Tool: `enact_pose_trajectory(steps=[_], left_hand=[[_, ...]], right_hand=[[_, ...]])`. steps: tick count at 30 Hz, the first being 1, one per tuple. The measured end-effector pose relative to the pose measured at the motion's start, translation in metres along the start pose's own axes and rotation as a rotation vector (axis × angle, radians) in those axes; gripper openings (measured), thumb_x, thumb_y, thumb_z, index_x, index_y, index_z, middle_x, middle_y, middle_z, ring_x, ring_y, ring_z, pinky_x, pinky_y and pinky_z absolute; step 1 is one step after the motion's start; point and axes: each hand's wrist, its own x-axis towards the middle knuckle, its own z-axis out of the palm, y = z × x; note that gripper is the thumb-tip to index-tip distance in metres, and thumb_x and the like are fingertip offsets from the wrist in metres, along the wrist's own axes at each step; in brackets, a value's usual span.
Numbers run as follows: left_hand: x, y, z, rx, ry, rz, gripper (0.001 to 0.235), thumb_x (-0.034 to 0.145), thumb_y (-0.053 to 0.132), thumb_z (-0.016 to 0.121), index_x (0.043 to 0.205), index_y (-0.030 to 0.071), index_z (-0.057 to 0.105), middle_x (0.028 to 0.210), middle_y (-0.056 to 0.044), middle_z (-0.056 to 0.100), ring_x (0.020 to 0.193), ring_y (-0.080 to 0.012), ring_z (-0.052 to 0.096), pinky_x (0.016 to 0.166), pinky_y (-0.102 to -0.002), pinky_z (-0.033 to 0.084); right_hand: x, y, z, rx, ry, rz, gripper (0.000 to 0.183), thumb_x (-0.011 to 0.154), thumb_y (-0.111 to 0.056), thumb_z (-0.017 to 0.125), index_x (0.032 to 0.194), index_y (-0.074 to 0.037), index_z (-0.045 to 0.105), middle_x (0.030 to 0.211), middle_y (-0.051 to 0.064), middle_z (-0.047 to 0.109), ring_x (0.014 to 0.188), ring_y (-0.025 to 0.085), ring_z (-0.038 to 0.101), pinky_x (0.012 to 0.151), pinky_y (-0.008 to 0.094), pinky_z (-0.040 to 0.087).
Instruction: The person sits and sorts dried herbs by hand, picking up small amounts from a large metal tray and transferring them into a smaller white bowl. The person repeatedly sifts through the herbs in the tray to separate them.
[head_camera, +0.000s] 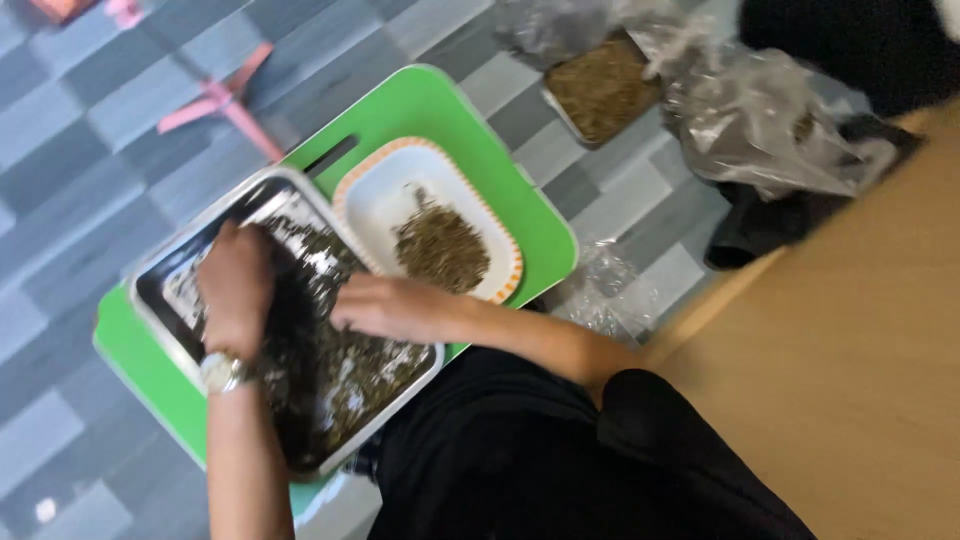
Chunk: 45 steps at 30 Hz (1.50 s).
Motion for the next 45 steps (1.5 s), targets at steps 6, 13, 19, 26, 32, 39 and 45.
enact_pose_trajectory(steps=[6, 13, 19, 26, 32, 39, 45], left_hand=[[-0.003, -0.03, 0.048, 0.14, 0.03, 0.014, 0.016, 0.096, 0.017, 0.064, 0.092, 0.002, 0.069, 0.093, -0.012, 0.065, 0.078, -0.0354, 0.072, 0.059, -0.046, 0.058], [-0.016, -0.005, 0.007, 0.053, -0.029, -0.066, 0.021, 0.107, 0.015, 0.058, 0.102, -0.004, 0.067, 0.103, -0.019, 0.064, 0.074, -0.0328, 0.066, 0.062, -0.041, 0.058], [-0.046, 0.01, -0.022, -0.107, -0.005, -0.056, 0.012, 0.101, 0.003, 0.063, 0.104, -0.009, 0.062, 0.101, -0.022, 0.062, 0.069, -0.0333, 0.064, 0.06, -0.04, 0.057], [-0.098, 0.029, -0.026, -0.334, -0.072, -0.083, 0.007, 0.104, -0.009, 0.056, 0.109, -0.012, 0.052, 0.094, -0.026, 0.064, 0.064, -0.0324, 0.071, 0.056, -0.033, 0.066], [-0.134, 0.067, -0.043, -0.499, 0.035, -0.097, 0.025, 0.092, -0.001, 0.063, 0.113, -0.002, 0.05, 0.103, -0.019, 0.059, 0.073, -0.0371, 0.065, 0.066, -0.048, 0.053], [-0.155, 0.068, -0.015, -0.224, 0.063, -0.207, 0.021, 0.095, 0.013, 0.061, 0.113, 0.005, 0.054, 0.092, -0.02, 0.062, 0.064, -0.0438, 0.071, 0.052, -0.051, 0.056], [-0.162, 0.07, -0.022, -0.307, 0.132, -0.149, 0.012, 0.099, 0.013, 0.053, 0.11, 0.009, 0.052, 0.092, -0.009, 0.056, 0.071, -0.0387, 0.072, 0.056, -0.044, 0.056]], right_hand=[[-0.012, -0.014, -0.016, -0.11, -0.041, -0.028, 0.014, 0.098, 0.0, 0.062, 0.107, -0.01, 0.067, 0.111, 0.002, 0.064, 0.1, 0.017, 0.066, 0.091, 0.029, 0.059], [-0.017, -0.022, -0.076, -0.045, 0.106, 0.031, 0.009, 0.09, 0.003, 0.07, 0.096, -0.004, 0.067, 0.096, 0.007, 0.068, 0.092, 0.018, 0.065, 0.085, 0.026, 0.057], [-0.034, -0.011, -0.115, -0.176, 0.194, 0.142, 0.011, 0.086, 0.006, 0.068, 0.093, -0.003, 0.068, 0.09, 0.006, 0.07, 0.085, 0.018, 0.065, 0.08, 0.029, 0.057], [-0.033, 0.006, -0.111, -0.44, -0.015, 0.228, 0.022, 0.097, -0.016, 0.064, 0.112, -0.002, 0.071, 0.109, 0.012, 0.07, 0.102, 0.023, 0.064, 0.097, 0.035, 0.054], [0.025, -0.051, -0.05, -0.073, -0.021, 0.029, 0.019, 0.094, -0.023, 0.069, 0.092, -0.004, 0.066, 0.094, 0.006, 0.06, 0.088, 0.023, 0.059, 0.081, 0.036, 0.052], [0.036, -0.038, 0.01, 0.061, -0.055, -0.07, 0.006, 0.095, -0.013, 0.069, 0.097, -0.008, 0.066, 0.084, 0.007, 0.061, 0.086, 0.028, 0.065, 0.075, 0.036, 0.056], [0.037, -0.041, 0.0, 0.094, -0.216, 0.037, 0.007, 0.093, -0.008, 0.071, 0.091, -0.006, 0.066, 0.077, 0.01, 0.061, 0.079, 0.031, 0.065, 0.071, 0.04, 0.054]])
